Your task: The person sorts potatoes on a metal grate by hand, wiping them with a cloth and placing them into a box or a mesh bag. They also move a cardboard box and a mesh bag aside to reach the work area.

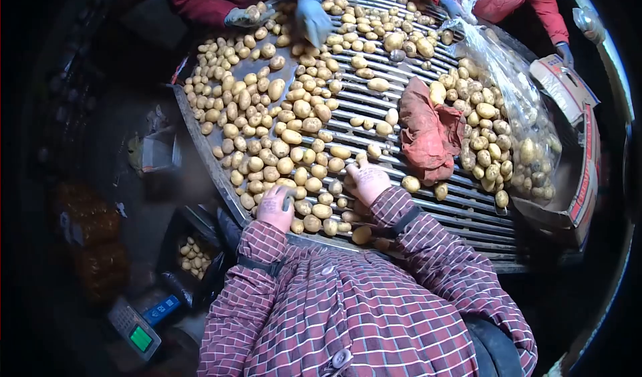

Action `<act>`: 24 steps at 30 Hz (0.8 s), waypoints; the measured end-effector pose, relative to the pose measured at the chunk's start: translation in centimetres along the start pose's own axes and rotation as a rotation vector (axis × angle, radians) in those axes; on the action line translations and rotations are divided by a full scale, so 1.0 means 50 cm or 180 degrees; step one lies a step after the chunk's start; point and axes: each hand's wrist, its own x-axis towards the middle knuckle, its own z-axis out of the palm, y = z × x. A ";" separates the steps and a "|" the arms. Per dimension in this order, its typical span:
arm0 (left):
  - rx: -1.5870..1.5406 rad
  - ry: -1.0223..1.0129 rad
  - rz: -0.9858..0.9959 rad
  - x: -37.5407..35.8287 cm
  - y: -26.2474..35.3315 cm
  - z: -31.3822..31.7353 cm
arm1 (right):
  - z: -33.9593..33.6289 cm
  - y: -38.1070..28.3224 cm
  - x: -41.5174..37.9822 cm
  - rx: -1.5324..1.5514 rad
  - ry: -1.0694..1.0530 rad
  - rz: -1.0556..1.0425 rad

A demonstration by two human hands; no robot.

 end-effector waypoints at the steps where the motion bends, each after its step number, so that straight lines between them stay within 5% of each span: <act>1: 0.0082 0.0124 0.0240 0.010 0.026 -0.007 | -0.013 0.009 -0.019 0.0258 0.0095 0.0052; 2: 0.0265 0.0151 0.0741 0.024 0.039 -0.002 | -0.004 0.031 -0.032 0.0507 0.0257 0.0205; 4: 0.0835 -0.0678 0.0717 0.049 0.087 0.017 | -0.032 0.069 -0.075 0.1583 0.0008 0.0927; 7: 0.1478 -0.0778 0.0042 0.101 0.110 0.072 | -0.031 0.141 -0.145 0.4573 0.0513 0.1116; 10: 0.0896 -0.1123 -0.0168 0.120 0.117 0.031 | -0.056 0.173 -0.219 0.4952 0.0096 0.1410; 11: -0.0102 -0.0629 0.0158 0.115 0.052 0.054 | -0.045 0.173 -0.226 0.4801 0.0312 0.1402; 14: -0.3910 -0.0537 -0.1188 0.077 0.027 -0.041 | -0.064 0.121 -0.219 0.3102 0.0001 0.1294; 16: -0.4659 -0.0700 -0.1343 0.032 0.017 -0.094 | -0.049 0.062 -0.200 0.2753 0.0236 0.0814; 17: -0.4463 -0.0862 -0.1271 0.012 0.003 -0.087 | -0.037 0.037 -0.187 0.2139 0.0292 0.0497; 21: 0.0095 -0.0802 0.0571 -0.052 0.055 0.001 | 0.006 -0.054 -0.116 0.0269 -0.0407 0.0232; 24: 0.1729 -0.1217 0.0317 -0.060 0.121 0.064 | 0.006 -0.005 -0.107 0.1588 -0.0227 0.0768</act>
